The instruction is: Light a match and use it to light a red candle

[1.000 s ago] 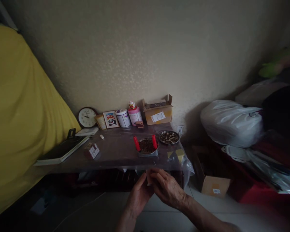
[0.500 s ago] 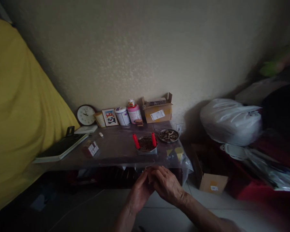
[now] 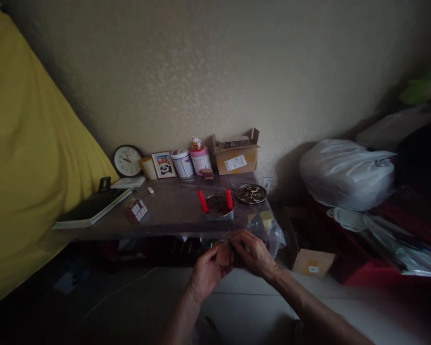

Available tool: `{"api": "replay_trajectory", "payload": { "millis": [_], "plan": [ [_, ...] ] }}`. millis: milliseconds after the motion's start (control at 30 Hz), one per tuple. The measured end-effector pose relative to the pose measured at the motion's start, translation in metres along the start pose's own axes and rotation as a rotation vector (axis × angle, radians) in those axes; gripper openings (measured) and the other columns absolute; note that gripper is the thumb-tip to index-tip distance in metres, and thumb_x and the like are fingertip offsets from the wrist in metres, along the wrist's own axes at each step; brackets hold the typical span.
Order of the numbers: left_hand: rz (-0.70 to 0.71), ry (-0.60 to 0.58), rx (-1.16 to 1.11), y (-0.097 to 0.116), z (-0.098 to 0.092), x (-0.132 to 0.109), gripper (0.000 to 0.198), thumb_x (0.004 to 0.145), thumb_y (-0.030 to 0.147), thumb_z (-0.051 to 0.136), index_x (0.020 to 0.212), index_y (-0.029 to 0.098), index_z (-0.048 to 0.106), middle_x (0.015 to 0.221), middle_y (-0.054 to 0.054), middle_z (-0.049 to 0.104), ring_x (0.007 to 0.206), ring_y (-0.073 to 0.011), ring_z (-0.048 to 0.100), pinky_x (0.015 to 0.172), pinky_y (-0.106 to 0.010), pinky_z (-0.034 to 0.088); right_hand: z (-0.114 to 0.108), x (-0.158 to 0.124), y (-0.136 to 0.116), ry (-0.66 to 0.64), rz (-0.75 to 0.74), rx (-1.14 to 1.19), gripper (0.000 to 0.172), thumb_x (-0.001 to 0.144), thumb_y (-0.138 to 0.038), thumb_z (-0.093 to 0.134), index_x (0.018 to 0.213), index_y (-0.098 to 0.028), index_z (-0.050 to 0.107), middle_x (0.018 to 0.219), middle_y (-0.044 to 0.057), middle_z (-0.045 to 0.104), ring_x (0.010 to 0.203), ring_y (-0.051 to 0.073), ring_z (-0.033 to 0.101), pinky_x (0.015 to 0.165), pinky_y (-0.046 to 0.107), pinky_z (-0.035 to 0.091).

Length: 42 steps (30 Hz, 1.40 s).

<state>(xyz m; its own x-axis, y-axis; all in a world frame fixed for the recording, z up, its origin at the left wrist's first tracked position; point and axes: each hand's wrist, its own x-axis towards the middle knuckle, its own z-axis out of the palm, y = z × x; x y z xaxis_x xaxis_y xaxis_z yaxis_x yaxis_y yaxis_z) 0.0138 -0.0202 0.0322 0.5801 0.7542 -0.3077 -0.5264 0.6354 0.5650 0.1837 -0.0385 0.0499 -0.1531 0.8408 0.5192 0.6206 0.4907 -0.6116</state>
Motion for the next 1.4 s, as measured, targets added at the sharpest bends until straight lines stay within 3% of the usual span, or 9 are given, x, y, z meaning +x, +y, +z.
{"api": "replay_trajectory", "payload": {
  "millis": [300, 533, 933, 1400],
  "plan": [
    [-0.056, 0.029, 0.155, -0.008, -0.006, 0.007, 0.022, 0.079, 0.031, 0.050, 0.085, 0.013, 0.062, 0.066, -0.004, 0.064, 0.054, -0.0135, 0.057, 0.048, -0.024, 0.039, 0.009, -0.006, 0.005, -0.188, -0.015, -0.155, 0.021, 0.084, -0.011, 0.046, 0.090, -0.021, 0.062, 0.088, 0.002, 0.060, 0.082, 0.013, 0.057, 0.075, 0.024, 0.045],
    [-0.164, 0.082, 0.280, -0.012, -0.015, 0.011, 0.028, 0.076, 0.036, 0.045, 0.078, 0.013, 0.061, 0.061, -0.005, 0.062, 0.044, -0.0099, 0.050, 0.042, -0.021, 0.029, 0.006, -0.009, 0.004, -0.292, 0.055, -0.173, 0.020, 0.082, -0.014, 0.046, 0.086, -0.022, 0.064, 0.085, 0.001, 0.062, 0.079, 0.012, 0.059, 0.070, 0.020, 0.042],
    [-0.331, 0.037, 0.364, -0.013, -0.013, 0.012, 0.032, 0.077, 0.040, 0.043, 0.068, 0.013, 0.057, 0.052, -0.004, 0.057, 0.034, -0.0069, 0.036, 0.040, -0.023, 0.014, 0.008, -0.011, 0.005, -0.428, 0.174, -0.223, 0.020, 0.074, -0.014, 0.051, 0.083, -0.021, 0.068, 0.085, 0.003, 0.068, 0.079, 0.018, 0.063, 0.067, 0.024, 0.042],
    [-0.344, -0.013, 0.504, -0.015, -0.011, 0.005, 0.019, 0.071, 0.035, 0.048, 0.074, 0.018, 0.055, 0.053, 0.000, 0.056, 0.037, -0.0070, 0.036, 0.043, -0.023, 0.016, 0.005, -0.012, 0.008, -0.564, 0.158, -0.274, 0.016, 0.077, -0.020, 0.052, 0.084, -0.018, 0.067, 0.086, 0.005, 0.067, 0.077, 0.019, 0.062, 0.061, 0.024, 0.039]
  ]
}}
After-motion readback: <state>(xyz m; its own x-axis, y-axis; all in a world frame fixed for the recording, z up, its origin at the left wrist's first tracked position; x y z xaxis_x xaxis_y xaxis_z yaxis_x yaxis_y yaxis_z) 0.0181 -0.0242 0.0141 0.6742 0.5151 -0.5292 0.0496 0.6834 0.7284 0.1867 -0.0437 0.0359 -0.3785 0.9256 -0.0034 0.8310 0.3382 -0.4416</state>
